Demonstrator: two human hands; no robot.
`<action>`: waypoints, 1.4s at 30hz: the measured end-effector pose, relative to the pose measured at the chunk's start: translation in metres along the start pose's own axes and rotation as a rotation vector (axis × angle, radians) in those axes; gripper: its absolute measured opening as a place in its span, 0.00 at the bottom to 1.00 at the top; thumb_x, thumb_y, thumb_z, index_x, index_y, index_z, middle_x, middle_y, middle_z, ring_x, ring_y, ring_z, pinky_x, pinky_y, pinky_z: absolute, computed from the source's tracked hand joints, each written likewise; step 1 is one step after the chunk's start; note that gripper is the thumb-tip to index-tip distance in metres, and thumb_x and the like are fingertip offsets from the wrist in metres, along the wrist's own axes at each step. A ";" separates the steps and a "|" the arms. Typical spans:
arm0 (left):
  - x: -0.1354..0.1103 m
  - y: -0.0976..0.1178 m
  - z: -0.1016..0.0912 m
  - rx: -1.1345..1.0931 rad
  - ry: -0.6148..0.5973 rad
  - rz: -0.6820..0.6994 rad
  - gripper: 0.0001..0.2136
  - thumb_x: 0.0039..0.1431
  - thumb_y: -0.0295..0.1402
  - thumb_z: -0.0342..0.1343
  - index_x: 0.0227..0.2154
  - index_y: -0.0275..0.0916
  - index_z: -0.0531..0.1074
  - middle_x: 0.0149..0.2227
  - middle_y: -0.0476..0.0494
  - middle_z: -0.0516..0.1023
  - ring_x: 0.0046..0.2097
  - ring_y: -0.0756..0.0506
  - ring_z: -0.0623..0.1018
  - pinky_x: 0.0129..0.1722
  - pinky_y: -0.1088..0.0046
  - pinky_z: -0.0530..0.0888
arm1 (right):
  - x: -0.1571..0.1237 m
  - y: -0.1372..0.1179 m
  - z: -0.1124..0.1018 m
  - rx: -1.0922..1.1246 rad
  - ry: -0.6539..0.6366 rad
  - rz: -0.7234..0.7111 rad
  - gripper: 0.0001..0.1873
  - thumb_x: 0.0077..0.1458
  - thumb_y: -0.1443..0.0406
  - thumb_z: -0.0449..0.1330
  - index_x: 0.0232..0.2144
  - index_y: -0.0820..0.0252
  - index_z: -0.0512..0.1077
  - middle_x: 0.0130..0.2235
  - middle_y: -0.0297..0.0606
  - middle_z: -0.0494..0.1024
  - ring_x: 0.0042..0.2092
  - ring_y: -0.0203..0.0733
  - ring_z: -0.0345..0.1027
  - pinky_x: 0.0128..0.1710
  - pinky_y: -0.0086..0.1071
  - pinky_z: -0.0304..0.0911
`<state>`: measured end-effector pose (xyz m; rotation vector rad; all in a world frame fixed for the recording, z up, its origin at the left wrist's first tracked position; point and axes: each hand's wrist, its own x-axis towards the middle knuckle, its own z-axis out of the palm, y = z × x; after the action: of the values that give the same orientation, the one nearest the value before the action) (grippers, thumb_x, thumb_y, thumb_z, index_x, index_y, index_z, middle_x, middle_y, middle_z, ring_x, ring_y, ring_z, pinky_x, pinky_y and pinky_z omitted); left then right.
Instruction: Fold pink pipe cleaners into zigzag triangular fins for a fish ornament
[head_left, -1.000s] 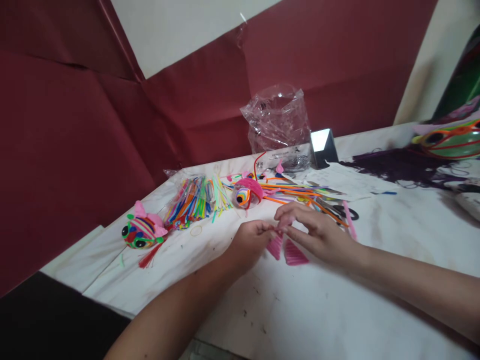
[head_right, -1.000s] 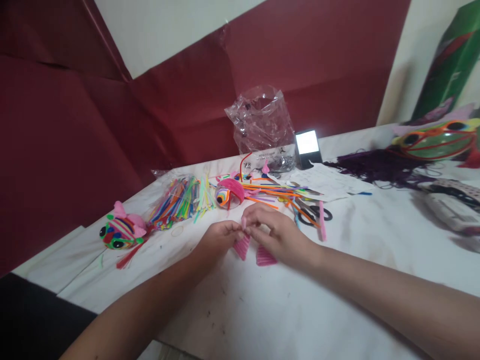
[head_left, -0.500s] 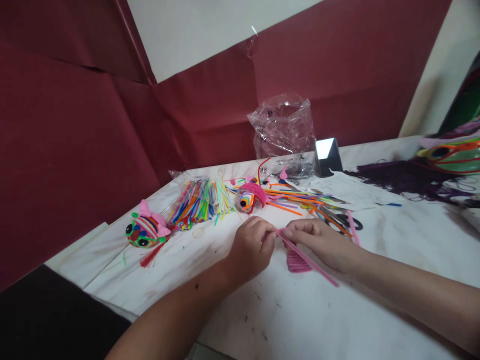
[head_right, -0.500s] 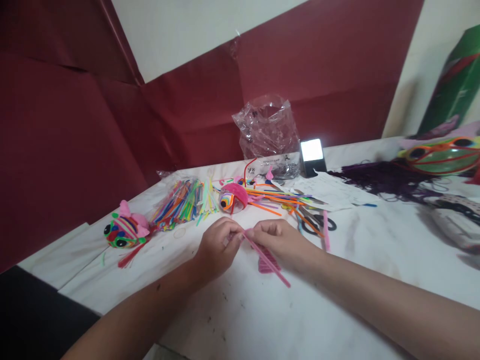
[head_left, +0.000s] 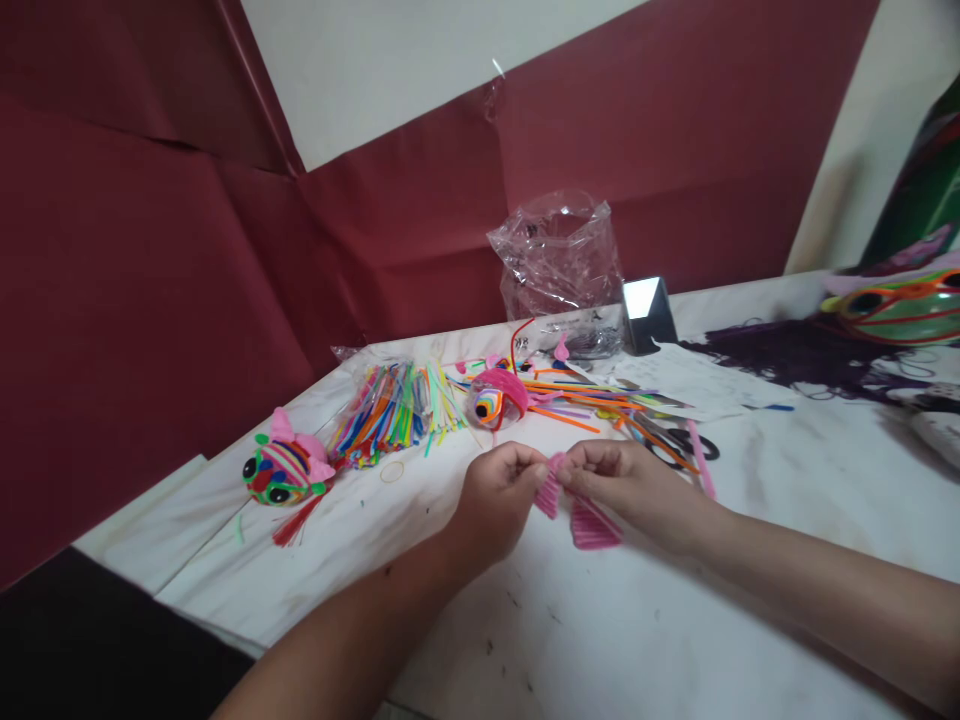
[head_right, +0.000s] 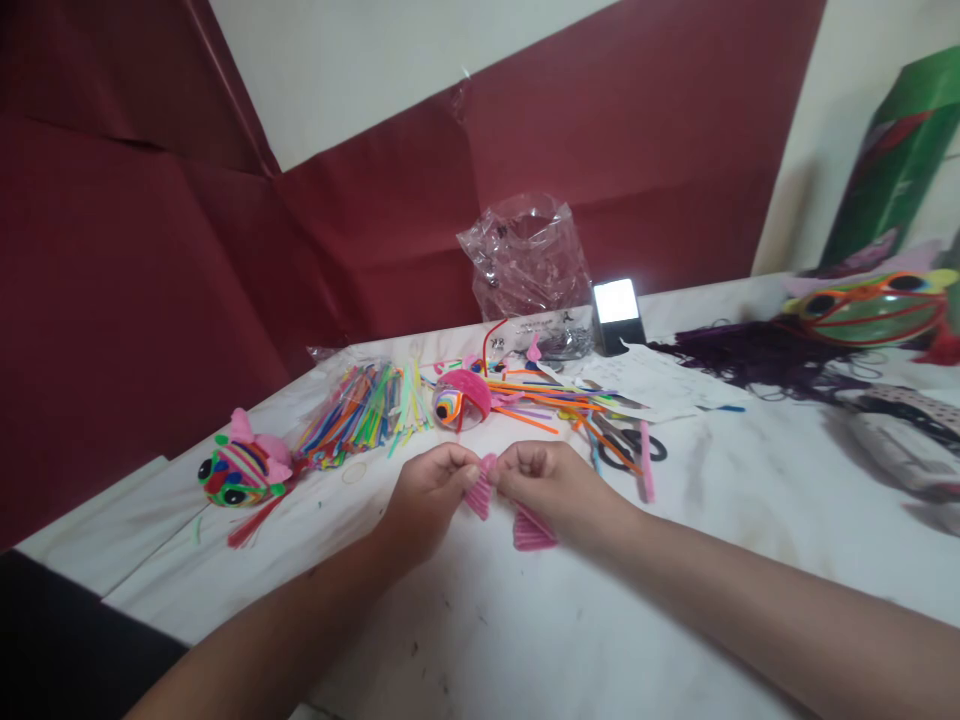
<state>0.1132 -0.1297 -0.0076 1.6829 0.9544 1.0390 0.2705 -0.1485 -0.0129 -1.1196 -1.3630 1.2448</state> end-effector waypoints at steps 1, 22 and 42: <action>0.000 -0.001 0.000 -0.032 -0.006 -0.019 0.05 0.49 0.33 0.53 0.24 0.36 0.68 0.19 0.49 0.70 0.23 0.50 0.69 0.27 0.74 0.65 | 0.000 0.001 0.000 -0.016 -0.001 -0.006 0.15 0.39 0.56 0.64 0.19 0.62 0.69 0.17 0.29 0.65 0.19 0.28 0.52 0.17 0.25 0.48; 0.004 -0.009 0.002 -0.478 -0.132 -0.234 0.10 0.40 0.34 0.62 0.19 0.33 0.69 0.17 0.49 0.69 0.21 0.52 0.66 0.25 0.74 0.63 | -0.002 0.010 0.002 0.076 -0.087 -0.003 0.07 0.42 0.64 0.61 0.20 0.62 0.67 0.15 0.23 0.61 0.16 0.25 0.50 0.15 0.21 0.47; 0.012 -0.018 0.001 -0.309 -0.111 -0.250 0.09 0.41 0.34 0.61 0.21 0.32 0.70 0.18 0.47 0.70 0.24 0.52 0.66 0.29 0.74 0.63 | 0.009 0.015 -0.007 0.393 -0.079 0.099 0.13 0.39 0.61 0.64 0.15 0.63 0.66 0.14 0.30 0.69 0.17 0.27 0.56 0.18 0.24 0.48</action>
<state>0.1160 -0.1137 -0.0217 1.3160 0.8576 0.8665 0.2765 -0.1374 -0.0270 -0.8758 -1.0665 1.5625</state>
